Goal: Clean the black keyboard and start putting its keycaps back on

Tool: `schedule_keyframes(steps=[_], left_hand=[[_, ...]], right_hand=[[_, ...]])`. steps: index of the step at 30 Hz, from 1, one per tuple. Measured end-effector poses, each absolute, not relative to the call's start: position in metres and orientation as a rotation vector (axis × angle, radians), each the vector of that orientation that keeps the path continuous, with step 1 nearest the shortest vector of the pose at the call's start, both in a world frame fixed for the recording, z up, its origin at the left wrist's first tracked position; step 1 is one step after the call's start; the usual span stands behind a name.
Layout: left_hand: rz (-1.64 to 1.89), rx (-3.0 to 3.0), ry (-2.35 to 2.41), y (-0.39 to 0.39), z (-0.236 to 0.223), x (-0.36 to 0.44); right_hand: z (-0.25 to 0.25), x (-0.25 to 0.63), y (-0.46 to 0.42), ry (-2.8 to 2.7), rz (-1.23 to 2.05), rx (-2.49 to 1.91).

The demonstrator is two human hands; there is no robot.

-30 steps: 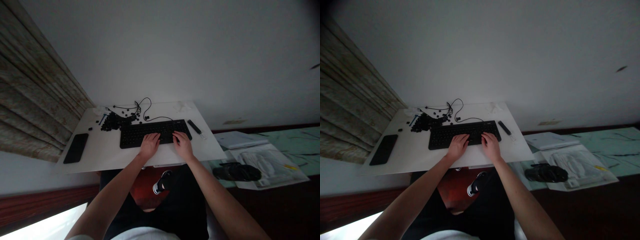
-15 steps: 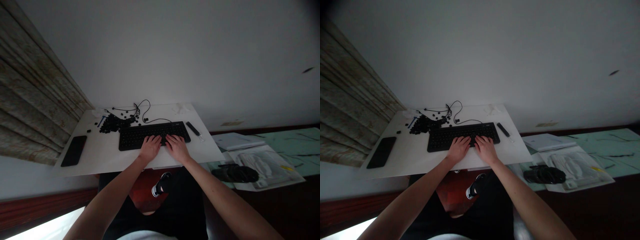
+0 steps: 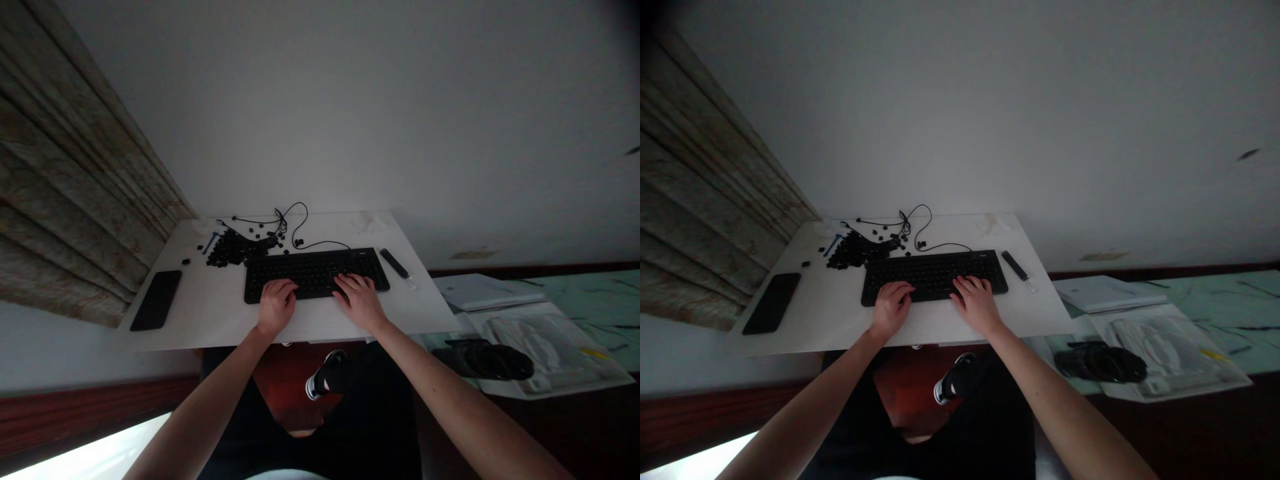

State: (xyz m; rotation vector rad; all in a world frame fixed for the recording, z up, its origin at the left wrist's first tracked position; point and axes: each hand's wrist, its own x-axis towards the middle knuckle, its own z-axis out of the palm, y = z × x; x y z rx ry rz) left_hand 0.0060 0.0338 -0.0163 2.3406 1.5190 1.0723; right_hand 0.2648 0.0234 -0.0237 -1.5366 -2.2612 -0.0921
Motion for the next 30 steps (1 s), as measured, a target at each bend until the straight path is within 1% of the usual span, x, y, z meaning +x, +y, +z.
schedule_keyframes(steps=[7, 9, 11, 16, 19, 25, 30], left_hand=[[1.015, 2.327, 1.826, 0.061, -0.007, -0.099], [0.978, 2.282, 1.929, 0.074, -0.004, -0.123], [0.904, 2.267, 1.917, 0.088, -0.003, -0.137], [0.652, 2.335, 1.787, 0.112, -0.007, -0.138], [0.633, 2.316, 1.817, 0.121, -0.012, -0.129], [0.837, 2.176, 1.847, 0.121, -0.017, -0.122], [1.064, 2.043, 1.754, 0.104, -0.006, -0.114]], right_hand=[[-0.027, 0.256, 0.036, -2.223, -0.126, -1.521], [-0.028, 0.253, 0.037, -2.191, -0.142, -1.536], [-0.030, 0.251, 0.037, -2.153, -0.151, -1.532], [-0.032, 0.252, 0.035, -2.054, -0.165, -1.520], [-0.033, 0.253, 0.035, -2.035, -0.169, -1.530], [-0.036, 0.254, 0.038, -2.030, -0.152, -1.516], [-0.038, 0.255, 0.039, -2.029, -0.153, -1.511]])
